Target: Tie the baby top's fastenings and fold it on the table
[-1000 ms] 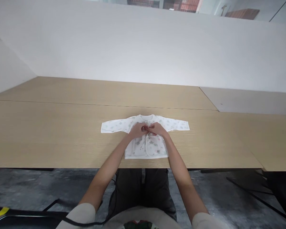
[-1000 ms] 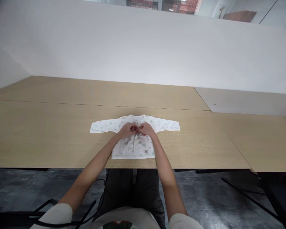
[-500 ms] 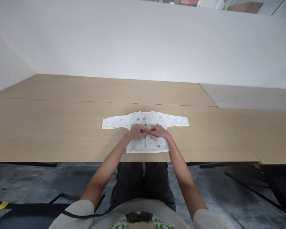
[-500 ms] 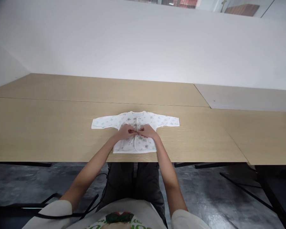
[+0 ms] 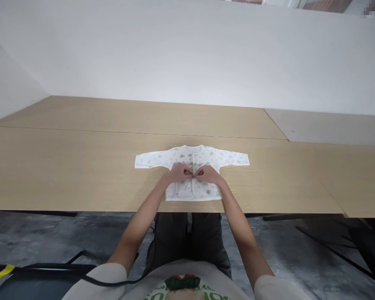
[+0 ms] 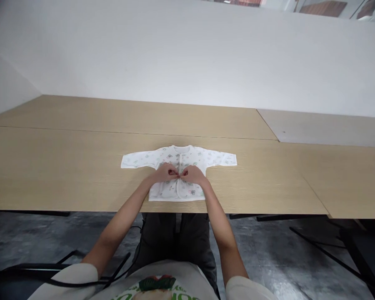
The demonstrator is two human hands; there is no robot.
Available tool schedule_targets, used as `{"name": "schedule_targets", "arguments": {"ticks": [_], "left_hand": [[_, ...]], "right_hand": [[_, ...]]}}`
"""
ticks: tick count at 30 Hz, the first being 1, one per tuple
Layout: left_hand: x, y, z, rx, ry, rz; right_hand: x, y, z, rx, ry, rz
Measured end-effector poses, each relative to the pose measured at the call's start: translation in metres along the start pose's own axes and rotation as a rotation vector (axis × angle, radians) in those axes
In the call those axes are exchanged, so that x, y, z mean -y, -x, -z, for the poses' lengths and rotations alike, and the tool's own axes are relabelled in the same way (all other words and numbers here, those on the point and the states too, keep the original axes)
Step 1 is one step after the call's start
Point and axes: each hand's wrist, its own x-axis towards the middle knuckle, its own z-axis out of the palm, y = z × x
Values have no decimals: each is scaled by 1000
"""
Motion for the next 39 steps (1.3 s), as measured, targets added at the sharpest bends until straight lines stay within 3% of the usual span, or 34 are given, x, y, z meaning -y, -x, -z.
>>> {"name": "schedule_targets", "arguments": {"ticks": [9, 13, 20, 30, 35, 39], "left_hand": [[-3, 1, 3, 37, -23, -59], [-4, 2, 5, 43, -16, -69], [-7, 3, 7, 90, 77, -82], [-4, 2, 4, 92, 113, -120], [1, 0, 1, 68, 78, -143], [4, 0, 0, 45, 32, -159]], "right_hand": [[-2, 1, 2, 68, -80, 50], [-1, 1, 1, 32, -73, 34], [0, 2, 2, 100, -212, -55], [3, 6, 9, 183, -353, -20], [2, 4, 2, 79, -236, -20], [0, 2, 2, 76, -257, -6]]}}
